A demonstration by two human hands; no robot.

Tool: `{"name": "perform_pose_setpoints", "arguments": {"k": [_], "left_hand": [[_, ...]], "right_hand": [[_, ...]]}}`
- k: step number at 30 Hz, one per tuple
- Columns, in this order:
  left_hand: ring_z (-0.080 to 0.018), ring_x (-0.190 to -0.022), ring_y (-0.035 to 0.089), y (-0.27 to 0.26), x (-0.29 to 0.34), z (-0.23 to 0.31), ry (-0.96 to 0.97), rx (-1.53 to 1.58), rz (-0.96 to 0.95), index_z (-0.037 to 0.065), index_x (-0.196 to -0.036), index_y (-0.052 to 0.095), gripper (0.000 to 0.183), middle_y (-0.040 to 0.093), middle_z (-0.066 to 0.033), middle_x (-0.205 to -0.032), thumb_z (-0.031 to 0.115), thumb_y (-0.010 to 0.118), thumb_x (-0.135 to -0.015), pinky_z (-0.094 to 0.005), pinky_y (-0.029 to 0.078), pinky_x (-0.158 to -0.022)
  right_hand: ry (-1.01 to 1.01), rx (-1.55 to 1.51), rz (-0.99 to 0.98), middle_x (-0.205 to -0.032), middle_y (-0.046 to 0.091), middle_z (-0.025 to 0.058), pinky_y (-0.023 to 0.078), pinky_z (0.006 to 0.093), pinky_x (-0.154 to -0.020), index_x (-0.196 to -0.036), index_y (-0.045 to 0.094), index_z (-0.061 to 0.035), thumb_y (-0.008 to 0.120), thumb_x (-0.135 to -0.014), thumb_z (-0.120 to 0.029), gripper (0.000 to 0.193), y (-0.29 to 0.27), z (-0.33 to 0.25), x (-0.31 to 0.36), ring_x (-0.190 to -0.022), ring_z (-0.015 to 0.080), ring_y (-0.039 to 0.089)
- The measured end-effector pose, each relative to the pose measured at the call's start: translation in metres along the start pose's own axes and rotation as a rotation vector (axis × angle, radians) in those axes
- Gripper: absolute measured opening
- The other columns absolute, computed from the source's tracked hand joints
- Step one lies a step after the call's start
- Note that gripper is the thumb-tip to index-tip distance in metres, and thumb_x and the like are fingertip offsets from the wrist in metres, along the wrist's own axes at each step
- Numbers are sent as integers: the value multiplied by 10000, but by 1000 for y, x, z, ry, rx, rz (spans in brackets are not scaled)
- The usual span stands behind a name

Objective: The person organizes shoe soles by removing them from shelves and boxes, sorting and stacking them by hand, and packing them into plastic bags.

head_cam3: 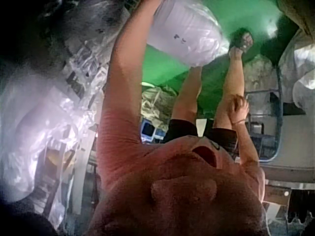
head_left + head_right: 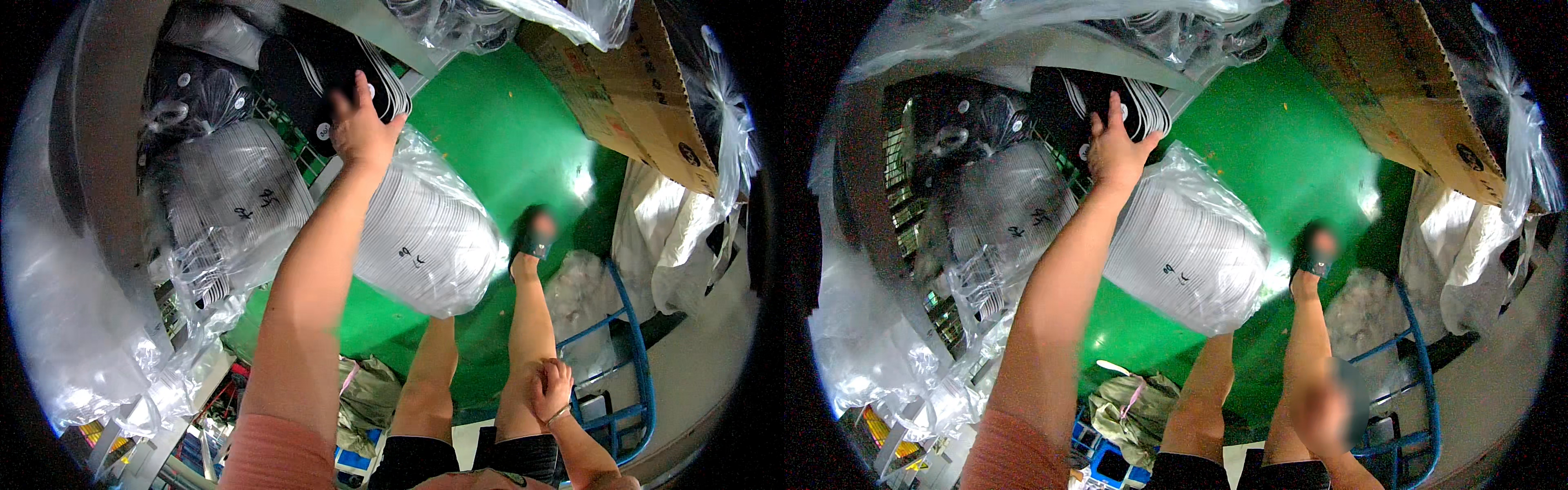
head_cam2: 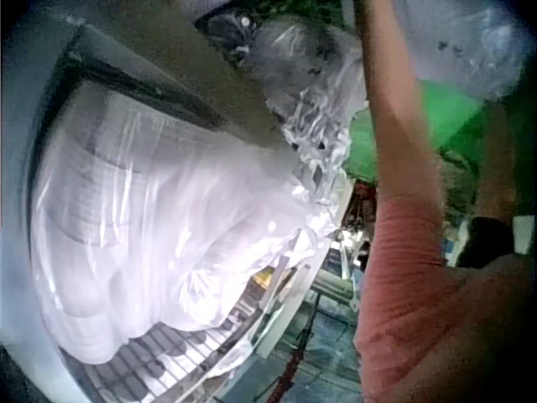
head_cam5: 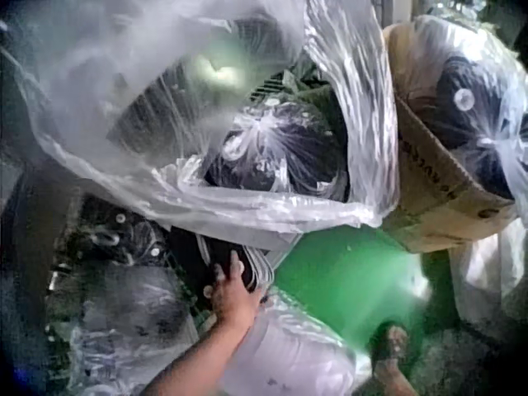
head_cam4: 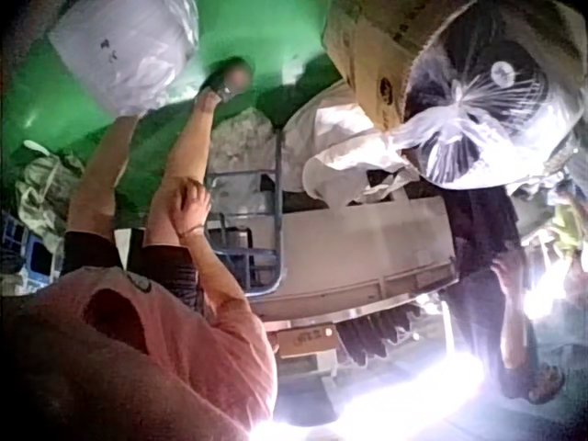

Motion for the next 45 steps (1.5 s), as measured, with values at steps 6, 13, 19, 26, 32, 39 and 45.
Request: {"name": "perform_pose_setpoints", "arguments": {"k": [6, 13, 19, 26, 32, 39, 45], "left_hand": [[-334, -1075, 309, -18, 4, 7, 13, -46, 188, 160, -1225, 259, 757, 275, -178, -1200, 447, 606, -616, -475, 271, -830], [-235, -1076, 355, 12, -17, -112, -882, 1237, -4, 107, -1197, 289, 608, 316, -58, -1229, 492, 429, -748, -360, 290, -892], [-225, -972, 458, 30, -23, -78, -705, 1873, -48, 109, -1085, 447, 515, 482, -41, -1079, 480, 453, -728, -376, 329, -866], [-217, -862, 522, 40, -19, -87, -766, 2050, -212, 113, -943, 534, 347, 555, -35, -940, 371, 520, -711, -366, 406, -782], [-212, -885, 510, 38, -14, -78, -696, 1936, -217, 105, -965, 523, 368, 546, -41, -958, 338, 562, -682, -372, 400, -789], [-240, -938, 471, 25, -8, -85, -716, 2050, -319, 142, -1006, 493, 429, 506, -54, -1025, 346, 581, -639, -422, 364, -808], [-249, -896, 501, 6, -2, -108, -621, 1717, -142, 46, -1007, 479, 438, 518, -102, -994, 253, 598, -640, -353, 412, -776]], "right_hand": [[-97, 136, -14, -982, 447, 154, 322, 388, -766, -926, 460, -19, 485, -673, -156, 289, -25, -13, -10, -902, 322, 407], [-222, -1125, 154, -1056, 420, 116, 311, 290, -838, -1102, 351, 15, 438, -781, -137, 366, -58, -111, -182, -970, 189, 402], [-160, -1337, -63, -1219, 288, 195, 234, 376, -903, -1241, 122, -46, 535, -641, -545, 882, -122, -264, -355, -1132, 279, 285], [-114, -1613, -5, -1166, 353, 166, 206, 478, -873, -1210, -153, -116, 689, -524, -463, 1140, -90, -305, -390, -1097, 287, 311], [-139, -1663, -113, -1187, 338, 166, 234, 491, -848, -1214, -163, -100, 673, -538, -461, 1134, -103, -318, -377, -1103, 277, 314], [-82, -1364, -149, -1100, 454, 97, 287, 433, -805, -1155, 338, -80, 686, -511, -463, 826, -93, -314, -386, -1048, 236, 379], [-148, -1459, -65, -929, 550, 148, 421, 293, -732, -1039, 418, 40, 705, -542, -252, 644, -107, -295, -384, -831, 235, 540]]}}
Point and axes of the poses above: each hand's wrist, its own x-axis away from the middle knuckle, its own y-axis out of the palm, z = x × y, the point moved 2 cm from there along -x, towards the middle knuckle
